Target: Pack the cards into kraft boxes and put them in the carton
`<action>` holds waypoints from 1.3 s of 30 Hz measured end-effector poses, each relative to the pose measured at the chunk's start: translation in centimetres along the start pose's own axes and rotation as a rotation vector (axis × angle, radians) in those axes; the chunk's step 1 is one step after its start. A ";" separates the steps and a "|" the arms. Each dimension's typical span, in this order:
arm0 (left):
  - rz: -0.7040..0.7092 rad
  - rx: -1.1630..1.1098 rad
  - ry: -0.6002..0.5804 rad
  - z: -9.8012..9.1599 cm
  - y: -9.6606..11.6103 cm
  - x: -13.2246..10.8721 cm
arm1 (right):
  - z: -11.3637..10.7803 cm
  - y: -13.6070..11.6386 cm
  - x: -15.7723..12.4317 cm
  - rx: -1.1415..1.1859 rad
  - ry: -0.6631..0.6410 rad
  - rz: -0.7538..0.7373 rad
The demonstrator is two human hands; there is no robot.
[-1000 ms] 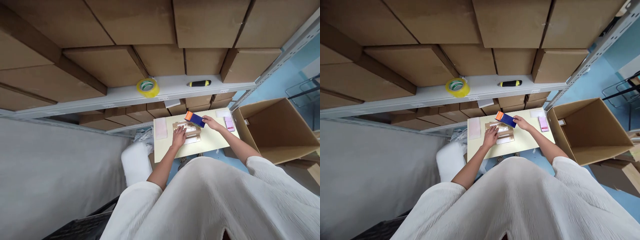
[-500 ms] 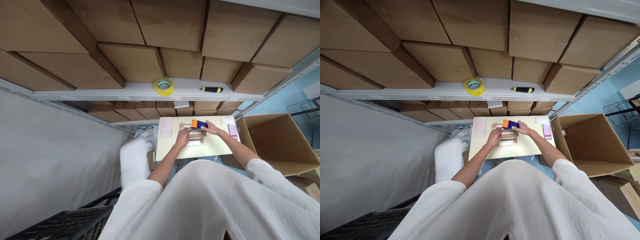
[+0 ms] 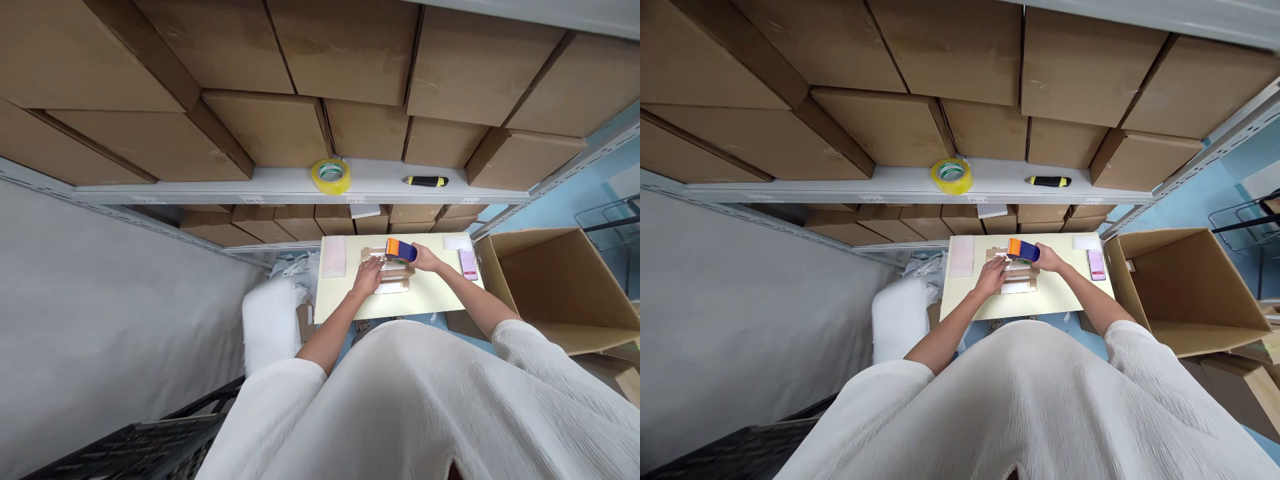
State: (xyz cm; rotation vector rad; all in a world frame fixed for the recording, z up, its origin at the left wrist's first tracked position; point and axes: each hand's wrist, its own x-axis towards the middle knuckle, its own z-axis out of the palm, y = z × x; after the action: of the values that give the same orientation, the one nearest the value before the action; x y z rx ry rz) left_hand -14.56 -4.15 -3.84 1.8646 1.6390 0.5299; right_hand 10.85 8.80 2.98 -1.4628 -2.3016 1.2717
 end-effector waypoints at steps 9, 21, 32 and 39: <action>-0.073 -0.316 0.149 -0.5 -0.2 0.5 | 0.8 1.0 0.3 -0.033 -0.028 -0.013; -0.456 -1.056 0.270 -3.0 3.6 3.5 | 1.2 2.8 0.8 -0.211 0.010 -0.120; -0.479 -1.002 0.275 -2.8 3.6 3.5 | 1.5 2.4 0.2 -0.032 0.049 -0.157; -0.503 -0.952 0.347 -3.5 3.3 3.1 | 1.6 0.6 0.0 0.007 0.006 -0.150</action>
State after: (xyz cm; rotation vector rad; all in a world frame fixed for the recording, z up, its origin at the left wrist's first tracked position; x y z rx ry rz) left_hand -13.82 -0.73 0.66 0.6699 1.5543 1.1804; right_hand 10.40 8.00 1.53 -1.2632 -2.3503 1.2302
